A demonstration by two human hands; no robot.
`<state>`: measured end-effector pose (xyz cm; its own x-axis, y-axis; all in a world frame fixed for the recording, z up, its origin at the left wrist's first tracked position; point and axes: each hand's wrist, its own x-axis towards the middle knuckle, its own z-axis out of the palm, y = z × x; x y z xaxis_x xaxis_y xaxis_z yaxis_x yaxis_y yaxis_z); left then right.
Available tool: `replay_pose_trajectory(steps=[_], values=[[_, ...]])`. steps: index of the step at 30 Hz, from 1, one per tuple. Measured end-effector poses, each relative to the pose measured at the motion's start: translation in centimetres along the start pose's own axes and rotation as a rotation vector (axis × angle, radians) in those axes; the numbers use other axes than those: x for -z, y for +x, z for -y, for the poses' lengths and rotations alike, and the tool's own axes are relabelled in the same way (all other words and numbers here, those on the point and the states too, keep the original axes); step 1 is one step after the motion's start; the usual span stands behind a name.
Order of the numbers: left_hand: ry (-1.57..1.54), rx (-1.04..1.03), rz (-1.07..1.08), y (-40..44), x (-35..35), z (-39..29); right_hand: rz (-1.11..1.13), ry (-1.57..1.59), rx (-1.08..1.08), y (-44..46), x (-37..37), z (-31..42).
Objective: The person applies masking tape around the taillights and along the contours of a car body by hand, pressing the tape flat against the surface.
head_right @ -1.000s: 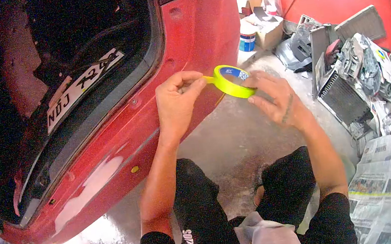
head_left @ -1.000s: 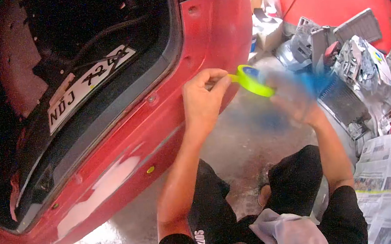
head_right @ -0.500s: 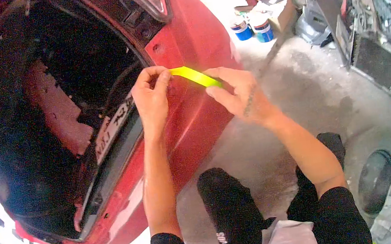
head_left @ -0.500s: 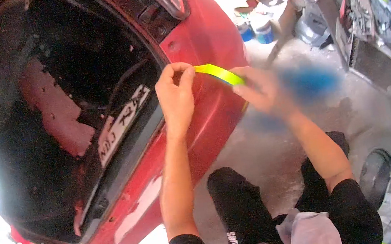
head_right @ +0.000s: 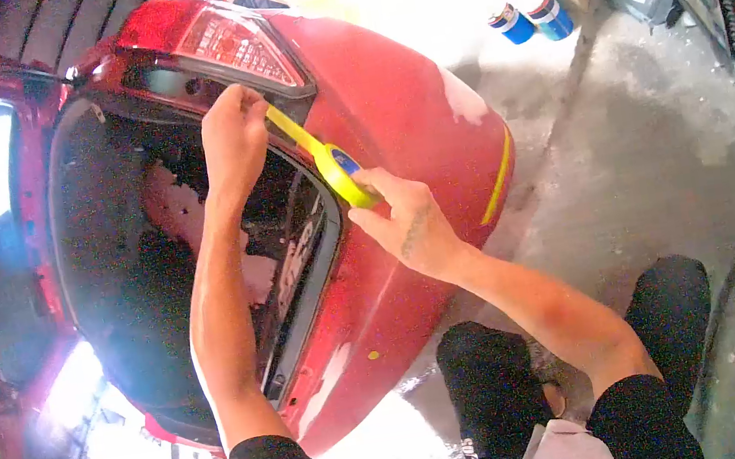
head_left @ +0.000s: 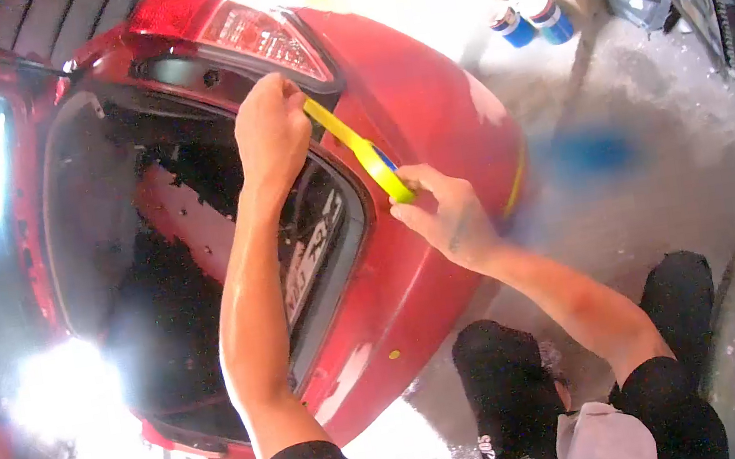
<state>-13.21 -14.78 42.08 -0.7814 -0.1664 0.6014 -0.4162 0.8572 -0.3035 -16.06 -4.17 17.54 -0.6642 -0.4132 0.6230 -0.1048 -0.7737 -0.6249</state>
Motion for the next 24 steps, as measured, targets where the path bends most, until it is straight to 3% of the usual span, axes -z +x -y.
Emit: replay_pose_trajectory(steps=[2,4,9,11,18,24], values=[[0.200,-0.168,0.017,2.6,-0.5,-0.6,-0.035,0.113,-0.059,0.7,-0.1,-0.5],[0.281,-0.187,0.055,5.1,-0.7,-1.4,-0.165,0.066,0.125,2.1,-0.2,-1.5],[0.460,-0.240,0.109,10.8,-1.3,-0.6,-0.109,0.219,-0.010,4.9,-0.5,-0.2],[0.484,-0.250,0.107,12.7,-1.0,0.3,-0.061,0.318,-0.070,5.5,-0.4,-0.2],[0.540,-0.209,0.139,15.6,-0.4,0.2,-0.107,0.188,0.027,4.8,-0.6,-2.7],[0.503,-0.390,0.207,17.7,-1.9,1.7,-0.135,0.268,0.076,5.8,0.2,-4.5]])
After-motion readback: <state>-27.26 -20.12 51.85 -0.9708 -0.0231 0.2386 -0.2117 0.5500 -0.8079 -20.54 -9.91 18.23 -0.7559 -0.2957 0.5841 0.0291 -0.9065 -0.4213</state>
